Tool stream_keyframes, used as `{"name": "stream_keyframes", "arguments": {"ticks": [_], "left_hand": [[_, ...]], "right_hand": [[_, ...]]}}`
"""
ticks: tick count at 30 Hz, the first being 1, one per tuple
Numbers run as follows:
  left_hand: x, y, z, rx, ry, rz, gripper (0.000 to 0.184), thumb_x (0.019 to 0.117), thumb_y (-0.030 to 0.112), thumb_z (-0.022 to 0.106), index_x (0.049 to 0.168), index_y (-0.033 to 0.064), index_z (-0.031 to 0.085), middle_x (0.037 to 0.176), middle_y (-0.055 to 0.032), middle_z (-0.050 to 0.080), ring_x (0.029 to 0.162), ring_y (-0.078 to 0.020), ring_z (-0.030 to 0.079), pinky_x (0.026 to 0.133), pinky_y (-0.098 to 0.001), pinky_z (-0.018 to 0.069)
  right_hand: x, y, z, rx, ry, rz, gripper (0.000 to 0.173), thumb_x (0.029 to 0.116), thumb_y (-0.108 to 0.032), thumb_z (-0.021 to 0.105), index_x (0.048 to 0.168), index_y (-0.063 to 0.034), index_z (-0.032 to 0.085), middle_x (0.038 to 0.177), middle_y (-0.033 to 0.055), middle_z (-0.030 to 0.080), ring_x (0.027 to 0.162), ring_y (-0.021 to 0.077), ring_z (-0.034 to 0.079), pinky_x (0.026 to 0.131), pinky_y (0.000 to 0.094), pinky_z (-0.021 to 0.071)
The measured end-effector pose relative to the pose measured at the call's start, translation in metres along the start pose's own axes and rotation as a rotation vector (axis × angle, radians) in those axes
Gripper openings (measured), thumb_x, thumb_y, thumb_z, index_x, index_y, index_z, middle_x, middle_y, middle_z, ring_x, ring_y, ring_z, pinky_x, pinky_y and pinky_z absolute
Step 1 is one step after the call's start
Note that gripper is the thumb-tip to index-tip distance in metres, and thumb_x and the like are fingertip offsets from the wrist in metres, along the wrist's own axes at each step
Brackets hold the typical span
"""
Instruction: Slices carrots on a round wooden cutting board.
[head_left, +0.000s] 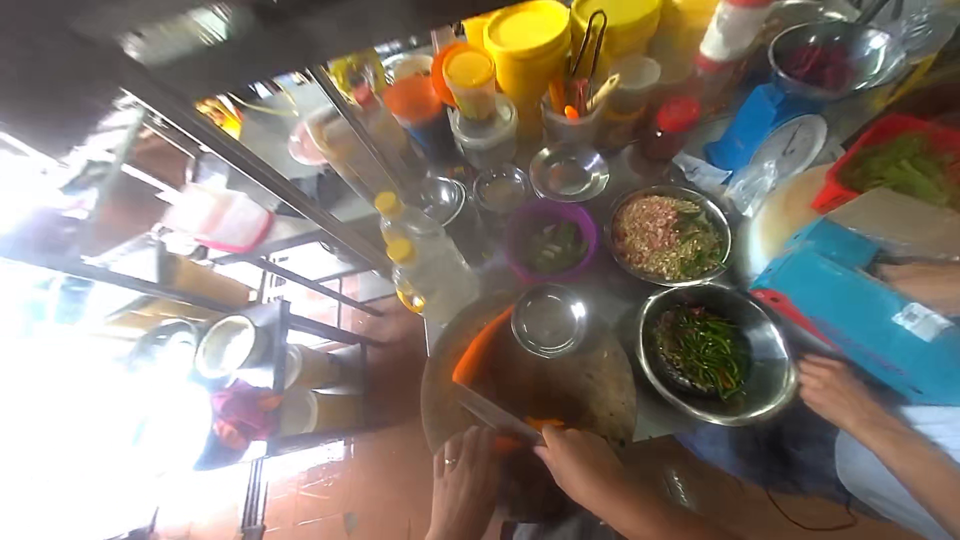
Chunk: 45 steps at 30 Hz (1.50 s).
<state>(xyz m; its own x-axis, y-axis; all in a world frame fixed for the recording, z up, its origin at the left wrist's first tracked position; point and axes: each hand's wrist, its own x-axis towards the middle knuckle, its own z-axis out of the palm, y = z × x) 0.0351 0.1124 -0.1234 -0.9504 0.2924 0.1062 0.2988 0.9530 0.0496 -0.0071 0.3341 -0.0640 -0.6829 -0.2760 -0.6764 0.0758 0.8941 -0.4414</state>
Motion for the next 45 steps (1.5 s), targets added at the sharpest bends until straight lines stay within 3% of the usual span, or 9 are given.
{"name": "stream_keyframes", "arguments": {"ticks": [3,9,14,17,21,27,32,35,45], "left_hand": [[-0.008,-0.015,-0.013,-0.041,-0.099,-0.039,0.039,0.0925,0.037,0.067,0.124,0.0148,0.070,0.120,-0.0044,0.071,0.116,-0.0276,0.064,0.094,-0.0491,0.0546],[-0.038,-0.019,-0.042,-0.286,0.360,0.053,0.033,0.0901,0.018,0.073,0.121,0.0117,0.064,0.123,-0.0098,0.066,0.124,-0.0234,0.060,0.107,-0.0375,0.0516],[-0.037,-0.010,-0.074,-0.415,0.444,-0.060,0.043,0.0872,0.024,0.079,0.125,0.0128,0.061,0.123,-0.0088,0.065,0.122,-0.0188,0.061,0.104,-0.0342,0.0545],[0.001,-0.015,-0.095,-0.557,0.307,-0.246,0.047,0.0902,0.033,0.078,0.127,0.0055,0.067,0.123,-0.0104,0.067,0.114,-0.0168,0.066,0.095,-0.0342,0.0591],[0.107,-0.043,-0.107,-0.548,-0.033,-0.413,0.045,0.0954,0.036,0.070,0.133,0.0120,0.066,0.123,-0.0085,0.067,0.110,-0.0193,0.067,0.096,-0.0410,0.0570],[0.240,-0.052,-0.020,-0.432,-0.265,-0.273,0.042,0.0956,0.036,0.069,0.132,0.0153,0.064,0.126,-0.0138,0.064,0.116,-0.0327,0.063,0.096,-0.0543,0.0543],[0.218,-0.042,-0.001,-0.346,-0.166,-0.162,0.057,0.0950,0.045,0.068,0.143,0.0155,0.059,0.146,-0.0153,0.054,0.131,-0.0385,0.054,0.104,-0.0575,0.0495],[0.198,-0.047,-0.010,-0.281,-0.175,-0.052,0.066,0.0893,0.050,0.073,0.137,0.0057,0.061,0.140,-0.0222,0.056,0.130,-0.0440,0.053,0.103,-0.0619,0.0468],[0.177,-0.057,-0.023,-0.292,-0.458,0.076,0.066,0.0908,0.015,0.072,0.151,0.0106,0.046,0.152,-0.0224,0.041,0.117,-0.0389,0.064,0.090,-0.0496,0.0603]], "right_hand": [[0.000,0.004,0.002,0.010,0.003,-0.005,0.043,0.1089,-0.044,0.043,0.122,-0.0063,0.060,0.106,0.0181,0.071,0.103,0.0373,0.071,0.085,0.0574,0.0579],[-0.006,0.001,0.001,0.005,0.041,0.000,0.042,0.1082,-0.042,0.046,0.126,-0.0061,0.060,0.110,0.0197,0.071,0.106,0.0387,0.071,0.087,0.0581,0.0574],[-0.015,-0.006,0.006,-0.064,0.030,-0.018,0.044,0.1102,-0.041,0.040,0.128,-0.0056,0.058,0.111,0.0199,0.071,0.105,0.0386,0.071,0.086,0.0574,0.0577],[-0.019,-0.008,0.009,-0.060,0.019,-0.021,0.045,0.1110,-0.042,0.037,0.129,-0.0062,0.058,0.110,0.0218,0.071,0.105,0.0419,0.071,0.087,0.0606,0.0569],[-0.027,-0.017,0.012,-0.091,-0.033,-0.002,0.044,0.1117,-0.040,0.033,0.131,-0.0078,0.057,0.109,0.0208,0.072,0.104,0.0414,0.071,0.086,0.0595,0.0575],[-0.029,-0.024,0.027,-0.088,0.099,0.042,0.046,0.1115,-0.040,0.035,0.122,-0.0047,0.063,0.096,0.0234,0.073,0.093,0.0448,0.073,0.078,0.0628,0.0581],[-0.028,-0.029,0.044,-0.153,0.232,0.070,0.035,0.1094,-0.033,0.045,0.115,-0.0078,0.068,0.089,0.0199,0.073,0.081,0.0415,0.074,0.068,0.0598,0.0597],[-0.030,-0.030,0.052,-0.182,0.310,0.032,0.018,0.1039,-0.019,0.053,0.110,-0.0102,0.068,0.085,0.0166,0.072,0.071,0.0365,0.073,0.060,0.0541,0.0596],[-0.038,-0.024,0.075,-0.338,0.526,-0.044,0.006,0.0960,-0.015,0.063,0.100,-0.0164,0.068,0.079,0.0055,0.066,0.065,0.0229,0.069,0.051,0.0401,0.0581]]}}
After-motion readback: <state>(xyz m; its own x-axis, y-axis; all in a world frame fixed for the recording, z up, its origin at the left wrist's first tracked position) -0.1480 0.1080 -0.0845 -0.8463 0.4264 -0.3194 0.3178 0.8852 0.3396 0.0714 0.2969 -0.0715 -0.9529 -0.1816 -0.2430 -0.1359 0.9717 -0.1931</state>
